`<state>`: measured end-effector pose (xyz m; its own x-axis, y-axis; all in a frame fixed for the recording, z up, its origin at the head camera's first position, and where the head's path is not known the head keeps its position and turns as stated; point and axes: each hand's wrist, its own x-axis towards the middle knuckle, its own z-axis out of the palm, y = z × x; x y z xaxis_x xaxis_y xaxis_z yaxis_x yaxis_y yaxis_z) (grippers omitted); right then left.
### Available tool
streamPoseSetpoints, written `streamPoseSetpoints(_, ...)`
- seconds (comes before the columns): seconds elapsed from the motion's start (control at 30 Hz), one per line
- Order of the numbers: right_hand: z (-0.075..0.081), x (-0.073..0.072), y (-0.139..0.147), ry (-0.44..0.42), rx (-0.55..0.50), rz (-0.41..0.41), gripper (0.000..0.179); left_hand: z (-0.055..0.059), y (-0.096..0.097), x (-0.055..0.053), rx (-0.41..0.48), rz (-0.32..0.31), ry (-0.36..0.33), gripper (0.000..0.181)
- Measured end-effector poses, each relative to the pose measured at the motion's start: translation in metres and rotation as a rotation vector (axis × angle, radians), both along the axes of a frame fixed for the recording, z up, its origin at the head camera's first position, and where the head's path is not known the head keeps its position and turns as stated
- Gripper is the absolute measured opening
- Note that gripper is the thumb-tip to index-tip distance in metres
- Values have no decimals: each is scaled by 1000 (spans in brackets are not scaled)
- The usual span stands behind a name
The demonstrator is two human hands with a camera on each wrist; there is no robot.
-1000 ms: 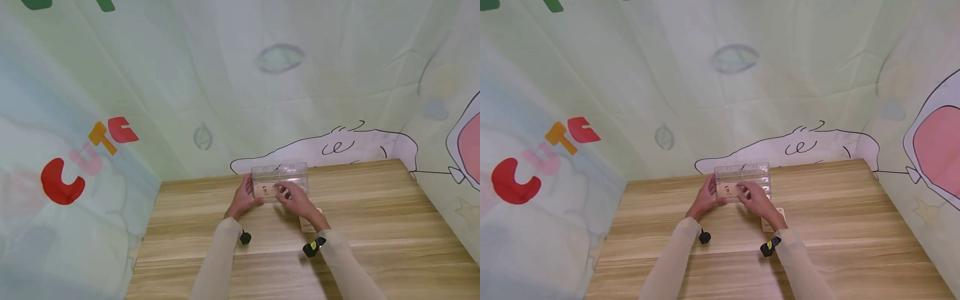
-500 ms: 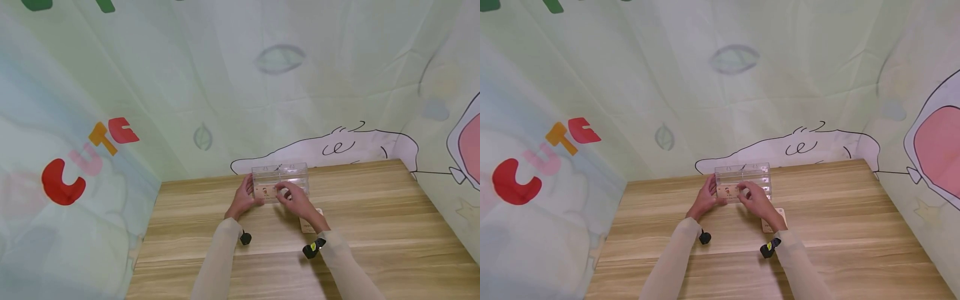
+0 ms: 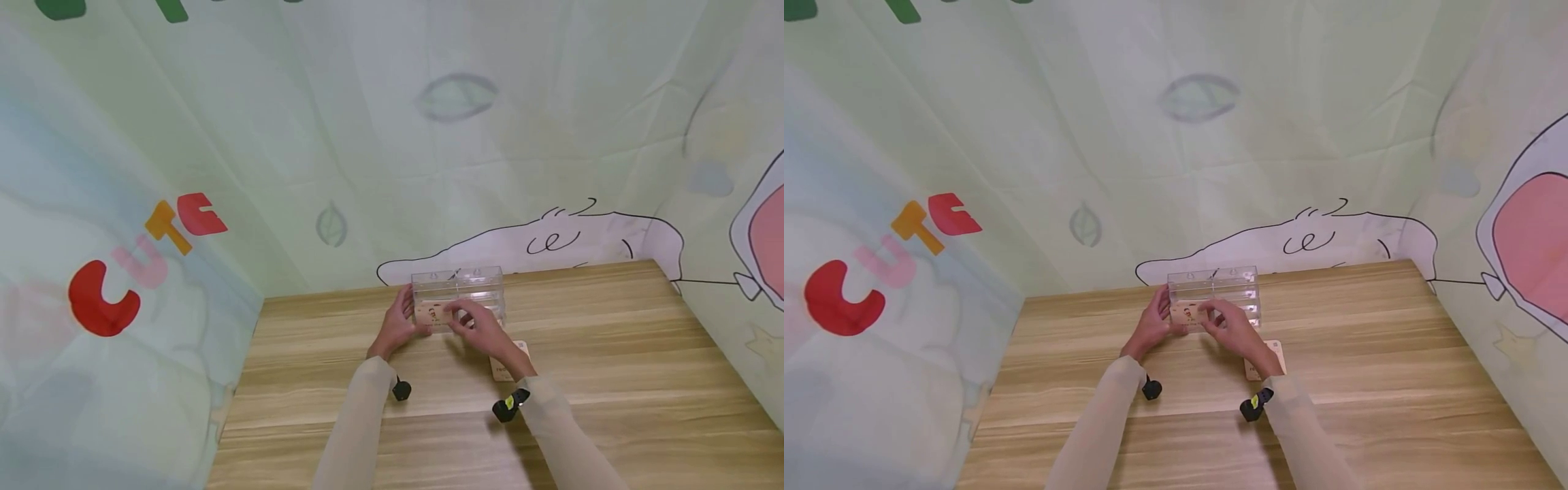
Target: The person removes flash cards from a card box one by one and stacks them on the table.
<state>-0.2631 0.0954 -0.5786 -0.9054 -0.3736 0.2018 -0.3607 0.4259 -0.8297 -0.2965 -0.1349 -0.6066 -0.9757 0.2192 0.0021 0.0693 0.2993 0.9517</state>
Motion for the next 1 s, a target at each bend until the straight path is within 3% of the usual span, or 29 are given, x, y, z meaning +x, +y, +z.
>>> streamPoseSetpoints(0.23, 2, -1, -5, 2, 15, 9, 24, -2, 1, -1, 12, 2, -8, 110)
streamPoseSetpoints(0.73, 9, -5, -10, 62, 40, -65, 31, -2, 1, -1, 10, 11, -17, 112)
streamPoseSetpoints(1.0, 12, -8, -9, 135, -3, -90, 37, -2, 0, -1, 25, 2, 2, 114)
